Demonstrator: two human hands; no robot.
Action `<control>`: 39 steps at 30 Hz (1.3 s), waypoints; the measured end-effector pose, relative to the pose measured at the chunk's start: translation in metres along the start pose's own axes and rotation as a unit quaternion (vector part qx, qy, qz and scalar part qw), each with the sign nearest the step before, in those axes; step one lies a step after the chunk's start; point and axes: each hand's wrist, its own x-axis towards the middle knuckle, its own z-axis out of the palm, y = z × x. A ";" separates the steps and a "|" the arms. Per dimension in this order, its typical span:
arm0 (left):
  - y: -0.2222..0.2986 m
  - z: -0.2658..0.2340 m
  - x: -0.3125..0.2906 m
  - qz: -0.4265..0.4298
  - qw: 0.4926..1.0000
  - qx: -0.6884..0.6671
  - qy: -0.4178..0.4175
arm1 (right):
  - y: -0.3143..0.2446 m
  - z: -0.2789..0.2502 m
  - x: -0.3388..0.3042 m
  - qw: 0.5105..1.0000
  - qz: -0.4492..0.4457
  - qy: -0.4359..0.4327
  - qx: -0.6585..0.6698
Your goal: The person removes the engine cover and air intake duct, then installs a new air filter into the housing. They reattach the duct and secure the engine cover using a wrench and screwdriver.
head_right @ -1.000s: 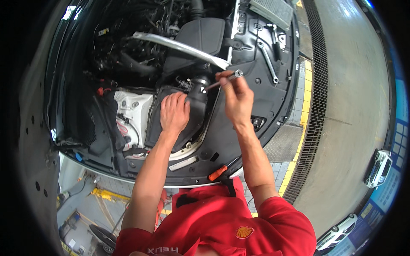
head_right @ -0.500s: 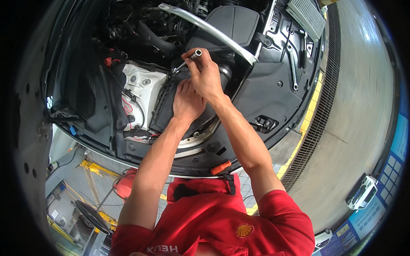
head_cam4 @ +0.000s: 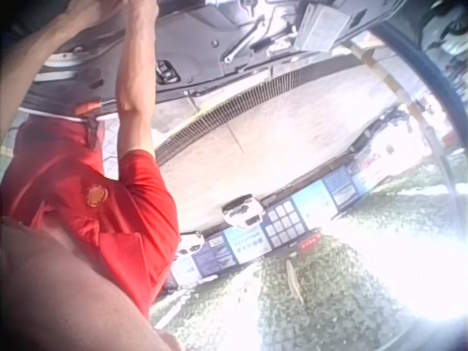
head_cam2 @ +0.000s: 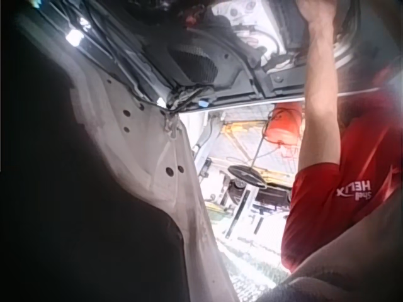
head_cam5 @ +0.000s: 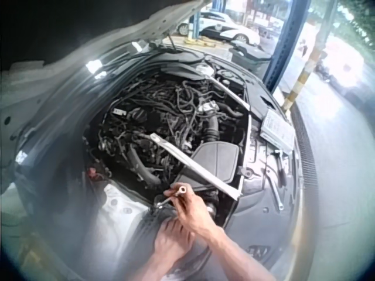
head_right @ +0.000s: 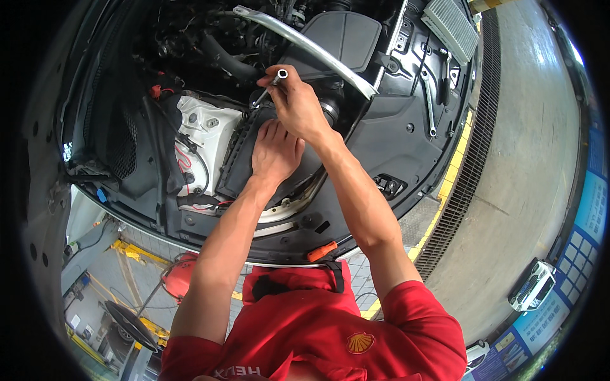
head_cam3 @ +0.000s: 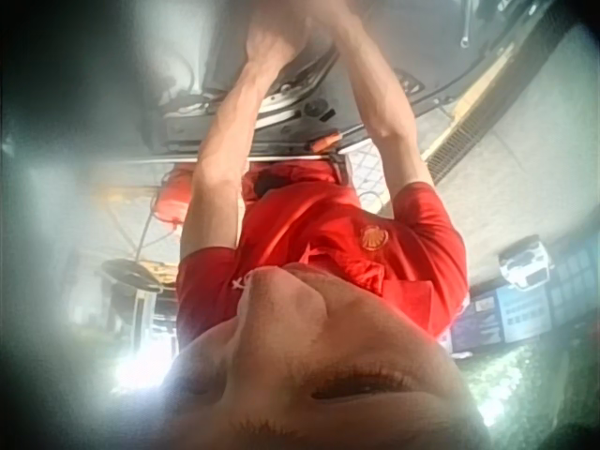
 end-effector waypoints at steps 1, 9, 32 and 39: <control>0.000 0.000 0.000 0.001 1.000 0.001 0.000 | -0.001 0.003 0.003 1.000 0.003 0.005 -0.010; 0.000 -0.001 -0.002 -0.004 0.998 0.029 -0.048 | -0.007 0.024 0.018 0.992 -0.102 0.036 -0.063; 0.000 -0.001 0.002 0.007 1.000 0.016 0.002 | -0.001 0.020 0.028 0.989 -0.091 0.048 -0.109; 0.002 -0.003 0.002 -0.004 1.000 -0.008 -0.009 | 0.006 0.008 0.027 0.996 -0.080 0.001 -0.028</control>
